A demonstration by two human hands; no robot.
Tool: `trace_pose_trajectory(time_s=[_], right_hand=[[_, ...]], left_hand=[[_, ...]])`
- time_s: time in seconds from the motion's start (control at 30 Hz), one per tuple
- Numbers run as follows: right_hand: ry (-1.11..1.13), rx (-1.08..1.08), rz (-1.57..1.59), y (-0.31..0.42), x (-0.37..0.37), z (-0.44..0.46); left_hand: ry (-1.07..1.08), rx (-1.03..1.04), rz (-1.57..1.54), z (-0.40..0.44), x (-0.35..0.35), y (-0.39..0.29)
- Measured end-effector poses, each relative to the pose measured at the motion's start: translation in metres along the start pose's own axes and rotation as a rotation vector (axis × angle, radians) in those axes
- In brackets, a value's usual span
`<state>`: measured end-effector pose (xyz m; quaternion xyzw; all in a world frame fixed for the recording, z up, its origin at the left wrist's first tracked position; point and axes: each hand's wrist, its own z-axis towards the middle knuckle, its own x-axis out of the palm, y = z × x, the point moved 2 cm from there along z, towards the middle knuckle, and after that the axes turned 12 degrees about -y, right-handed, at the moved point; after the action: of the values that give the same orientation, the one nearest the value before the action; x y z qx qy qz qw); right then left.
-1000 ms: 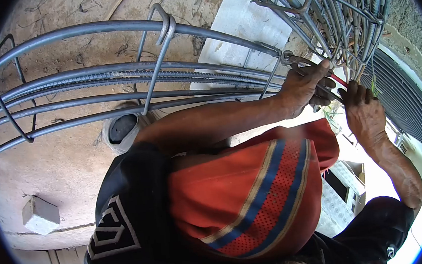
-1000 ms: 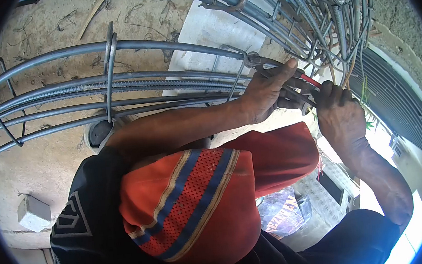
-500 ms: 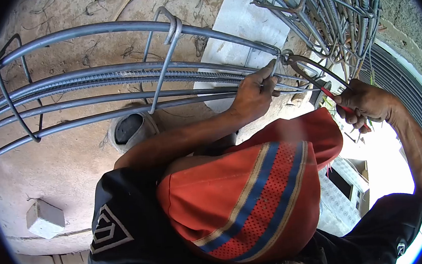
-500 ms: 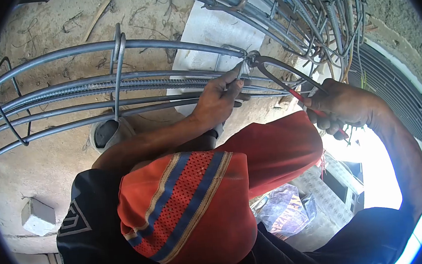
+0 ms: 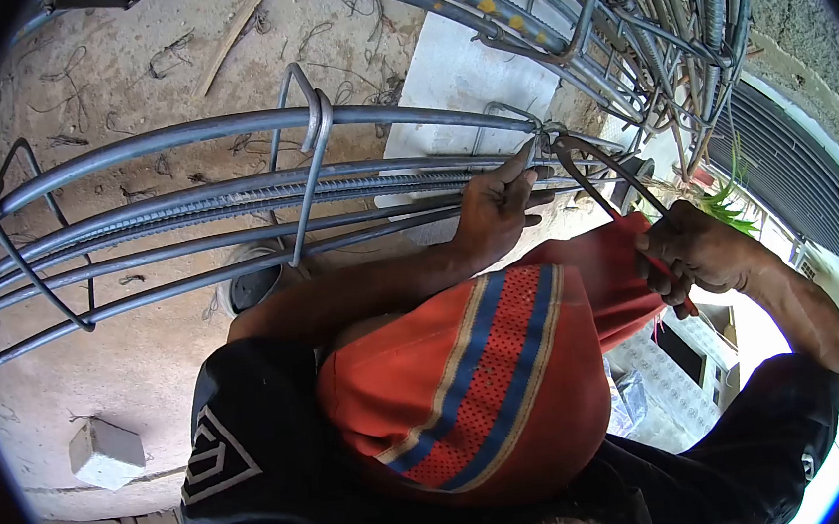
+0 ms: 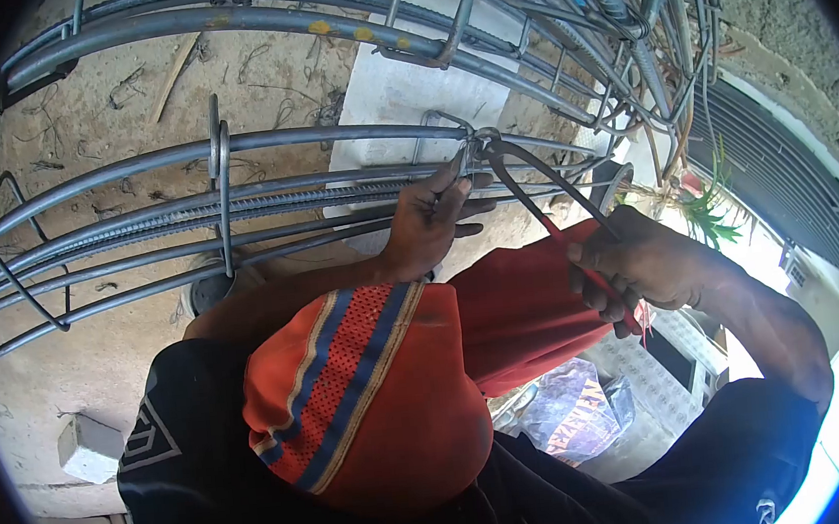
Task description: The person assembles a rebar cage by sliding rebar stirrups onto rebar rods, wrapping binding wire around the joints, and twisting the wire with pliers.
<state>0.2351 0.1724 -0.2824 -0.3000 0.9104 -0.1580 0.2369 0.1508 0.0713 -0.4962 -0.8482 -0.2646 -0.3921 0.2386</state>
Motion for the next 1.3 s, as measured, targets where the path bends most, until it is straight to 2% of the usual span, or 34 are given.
trace_pose_trajectory(time_s=[0.27, 0.4, 0.43, 0.5, 0.6, 0.63, 0.67, 0.77, 0.83, 0.87, 0.97, 1.0, 1.1, 1.23, 1.3], right_hand=[[-0.010, -0.078, 0.044, -0.012, 0.016, 0.007], [0.010, -0.122, -0.032, -0.024, 0.003, 0.019], [0.056, -0.118, 0.000, -0.022, -0.007, 0.021], [0.018, -0.154, -0.071, -0.010, -0.017, 0.015], [0.083, -0.061, 0.000, -0.004, -0.032, 0.019], [0.083, -0.047, 0.011, -0.001, -0.031, 0.016], [0.076, -0.059, 0.007, -0.001, -0.029, 0.016], [0.043, -0.098, -0.074, 0.003, -0.028, 0.013], [0.026, -0.095, -0.173, 0.007, -0.025, 0.005], [-0.051, -0.115, -0.302, 0.014, -0.018, -0.002], [-0.626, -0.769, -1.054, 0.013, 0.002, -0.021], [-0.926, -0.709, -1.265, -0.001, 0.015, -0.025], [-1.353, -0.917, -1.752, -0.021, 0.026, -0.021], [-1.330, -0.850, -1.828, -0.016, 0.022, -0.011], [-1.240, -0.749, -1.891, -0.018, 0.016, -0.003]], left_hand=[[-0.042, -0.043, 0.050, -0.005, 0.002, 0.000], [0.014, -0.111, 0.117, -0.008, -0.001, -0.012], [0.043, 0.028, 0.357, -0.004, -0.011, -0.003], [-0.027, 0.780, 0.753, -0.032, -0.010, -0.028], [0.181, 1.417, 0.966, -0.040, 0.009, -0.056], [0.200, 1.472, 1.046, -0.036, 0.034, -0.062], [0.147, 1.389, 1.158, -0.027, 0.053, -0.059], [0.003, 1.440, 1.085, 0.007, 0.088, -0.033], [0.053, 1.547, 1.080, 0.024, 0.091, -0.027], [0.083, 1.607, 1.079, 0.031, 0.091, -0.026], [-0.042, 1.794, 0.953, 0.030, 0.092, -0.033], [0.023, 1.668, 1.097, 0.034, 0.094, -0.030], [0.037, 1.581, 1.099, 0.037, 0.096, -0.033], [0.011, 1.599, 1.072, 0.037, 0.096, -0.033], [0.066, 1.471, 1.093, 0.040, 0.097, -0.032]])
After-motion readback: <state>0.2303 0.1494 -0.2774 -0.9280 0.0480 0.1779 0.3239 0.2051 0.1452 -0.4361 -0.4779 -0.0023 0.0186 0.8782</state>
